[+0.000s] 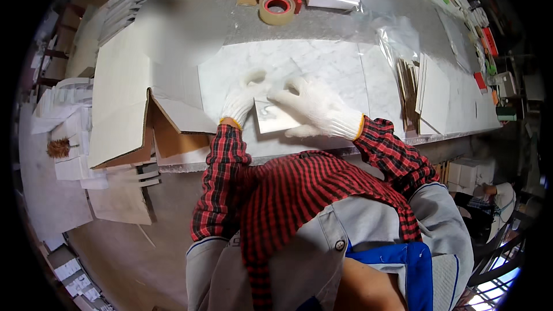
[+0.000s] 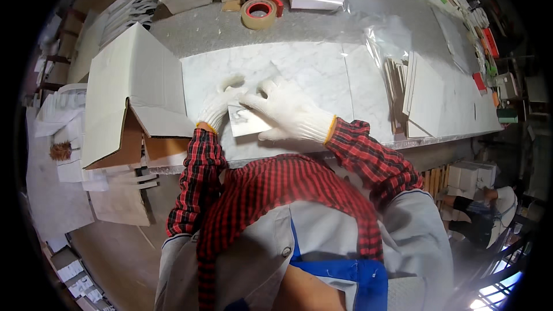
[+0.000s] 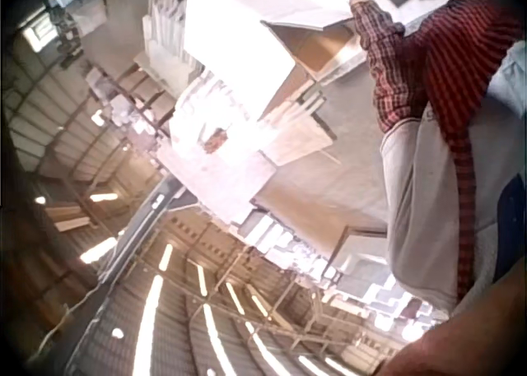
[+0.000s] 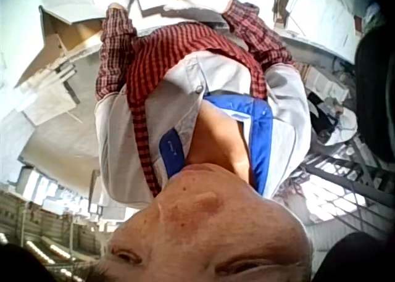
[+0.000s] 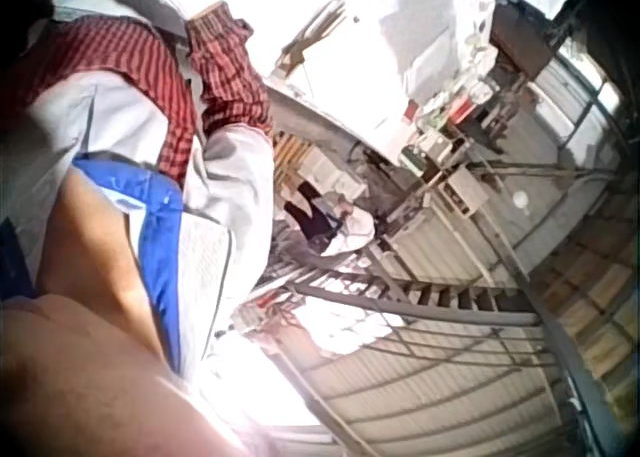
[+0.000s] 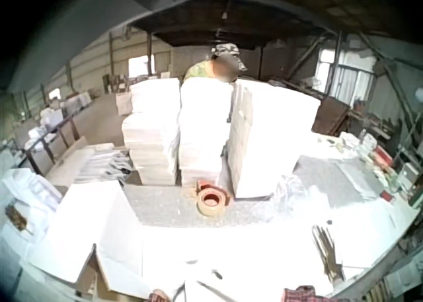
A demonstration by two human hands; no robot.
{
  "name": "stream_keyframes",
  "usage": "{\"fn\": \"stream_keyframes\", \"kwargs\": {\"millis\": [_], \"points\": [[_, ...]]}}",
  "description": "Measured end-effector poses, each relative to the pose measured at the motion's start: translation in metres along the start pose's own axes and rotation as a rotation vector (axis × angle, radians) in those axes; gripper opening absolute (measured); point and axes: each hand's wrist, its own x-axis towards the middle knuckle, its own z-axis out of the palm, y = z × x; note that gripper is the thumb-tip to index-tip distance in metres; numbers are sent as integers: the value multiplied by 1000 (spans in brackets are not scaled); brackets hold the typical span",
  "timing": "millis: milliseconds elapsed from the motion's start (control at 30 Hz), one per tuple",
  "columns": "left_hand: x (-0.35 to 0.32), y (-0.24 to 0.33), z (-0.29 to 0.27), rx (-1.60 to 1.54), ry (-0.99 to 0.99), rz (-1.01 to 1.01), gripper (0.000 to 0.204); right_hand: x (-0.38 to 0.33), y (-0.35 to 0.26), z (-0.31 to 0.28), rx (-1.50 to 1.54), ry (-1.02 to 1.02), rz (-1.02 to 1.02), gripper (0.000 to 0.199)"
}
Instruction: The person repeatedly picks up white rectangular blocks, wraps them in clear plastic bags, and places them into a cardboard box. The process is repeated continuously with new items from a nearby stack.
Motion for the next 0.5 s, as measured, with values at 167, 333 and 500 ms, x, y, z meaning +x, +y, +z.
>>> {"fn": "stream_keyframes", "kwargs": {"millis": [167, 333, 500], "points": [[7, -8, -5, -108, -29, 0, 58, -3, 2, -12, -69, 52, -107, 82], [1, 18, 6, -202, 50, 29, 58, -4, -2, -21, -3, -180, 77, 83], [-11, 55, 9, -112, 71, 143, 59, -17, 20, -14, 268, 37, 65, 88]]}}
